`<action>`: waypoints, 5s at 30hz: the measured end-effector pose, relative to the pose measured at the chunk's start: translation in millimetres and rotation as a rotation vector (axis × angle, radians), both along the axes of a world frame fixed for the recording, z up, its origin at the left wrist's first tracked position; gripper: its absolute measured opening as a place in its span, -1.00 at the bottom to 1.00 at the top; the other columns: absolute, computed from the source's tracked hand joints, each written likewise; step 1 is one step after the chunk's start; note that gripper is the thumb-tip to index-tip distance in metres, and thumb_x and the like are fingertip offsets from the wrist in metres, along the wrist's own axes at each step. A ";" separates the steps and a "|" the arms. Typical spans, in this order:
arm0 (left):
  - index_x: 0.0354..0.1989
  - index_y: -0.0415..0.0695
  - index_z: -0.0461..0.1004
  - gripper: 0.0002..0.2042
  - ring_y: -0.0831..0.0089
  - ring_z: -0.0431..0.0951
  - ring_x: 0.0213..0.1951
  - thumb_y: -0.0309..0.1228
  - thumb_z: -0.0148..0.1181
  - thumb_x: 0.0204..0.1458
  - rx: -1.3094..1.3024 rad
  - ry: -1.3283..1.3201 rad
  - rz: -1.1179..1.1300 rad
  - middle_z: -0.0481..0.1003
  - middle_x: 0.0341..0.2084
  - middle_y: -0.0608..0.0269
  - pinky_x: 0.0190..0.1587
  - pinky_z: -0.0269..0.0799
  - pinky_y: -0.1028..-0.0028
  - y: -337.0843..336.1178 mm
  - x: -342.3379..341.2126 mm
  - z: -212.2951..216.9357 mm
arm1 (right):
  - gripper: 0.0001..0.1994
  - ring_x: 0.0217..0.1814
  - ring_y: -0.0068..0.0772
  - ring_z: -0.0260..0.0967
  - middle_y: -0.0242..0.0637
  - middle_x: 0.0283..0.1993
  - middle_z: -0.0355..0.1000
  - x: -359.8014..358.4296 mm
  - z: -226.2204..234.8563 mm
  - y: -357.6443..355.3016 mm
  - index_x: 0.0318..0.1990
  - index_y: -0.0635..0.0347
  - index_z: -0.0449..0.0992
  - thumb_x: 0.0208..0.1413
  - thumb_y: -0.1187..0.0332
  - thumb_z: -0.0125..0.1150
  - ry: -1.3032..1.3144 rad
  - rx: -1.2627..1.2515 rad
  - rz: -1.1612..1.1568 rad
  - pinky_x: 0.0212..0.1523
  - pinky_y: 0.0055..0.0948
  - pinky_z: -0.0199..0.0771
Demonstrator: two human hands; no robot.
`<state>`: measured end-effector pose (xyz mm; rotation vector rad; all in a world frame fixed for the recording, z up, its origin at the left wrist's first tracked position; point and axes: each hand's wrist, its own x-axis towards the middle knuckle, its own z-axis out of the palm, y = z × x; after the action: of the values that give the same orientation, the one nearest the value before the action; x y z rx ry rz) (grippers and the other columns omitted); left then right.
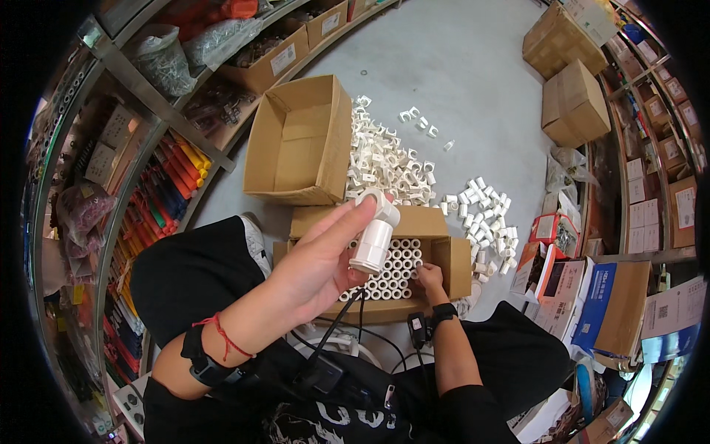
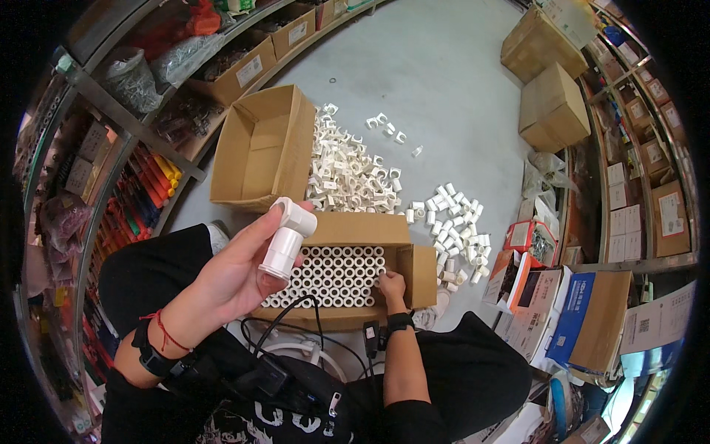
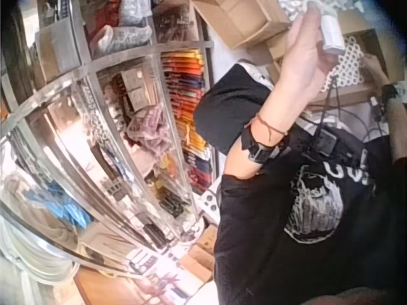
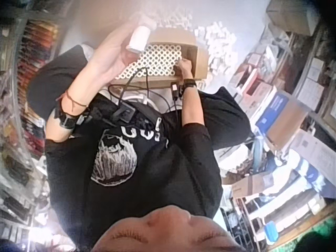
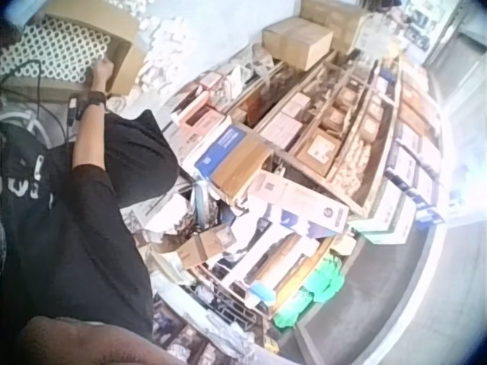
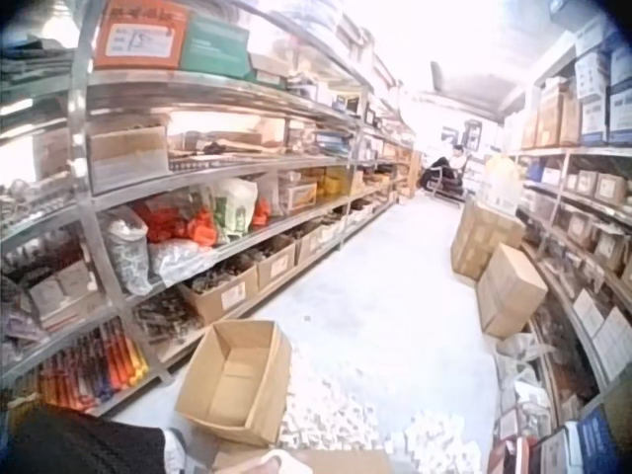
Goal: The person sits on the floor and picks up small white plastic cylindrical parts, connecting them together by hand. The person then places the assembled parts into a cardboard box.
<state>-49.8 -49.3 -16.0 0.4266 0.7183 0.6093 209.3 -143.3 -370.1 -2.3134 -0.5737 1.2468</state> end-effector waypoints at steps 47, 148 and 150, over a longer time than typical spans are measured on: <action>0.05 -0.15 0.15 -0.56 0.69 0.39 -0.47 -0.14 -0.14 0.07 0.003 -0.017 -0.013 0.32 -0.47 0.36 -0.64 0.27 0.81 -3.3 -3.5 -4.5 | -0.64 -0.34 -0.21 0.39 -0.11 -0.43 0.41 -4.6 11.2 -14.4 -0.39 0.28 0.41 -0.47 0.33 0.27 -0.448 0.087 0.401 -0.30 -0.38 0.37; -0.07 -0.12 0.22 -0.46 0.42 0.25 0.02 -0.52 0.30 -0.31 0.475 -0.368 -0.326 0.28 -0.04 0.17 0.05 0.16 0.43 -22.2 -6.6 10.9 | -0.57 -0.47 -0.46 0.32 -0.38 -0.38 0.39 -95.3 406.6 -10.4 -0.30 0.13 0.42 -0.50 0.42 0.35 -0.441 1.444 0.667 -0.53 -0.60 0.22; -0.10 -0.11 0.23 -0.47 0.42 0.27 0.00 -0.55 0.30 -0.32 0.531 -0.375 -0.313 0.29 -0.06 0.16 0.04 0.18 0.42 -22.6 -6.7 10.8 | -0.58 -0.47 -0.45 0.33 -0.38 -0.38 0.39 -95.5 406.9 -10.5 -0.30 0.14 0.42 -0.50 0.42 0.35 -0.441 1.452 0.668 -0.53 -0.60 0.23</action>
<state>-56.5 -71.9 -5.2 0.8701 0.1154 0.5566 113.8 -153.8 36.9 -1.0767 -1.7402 0.1763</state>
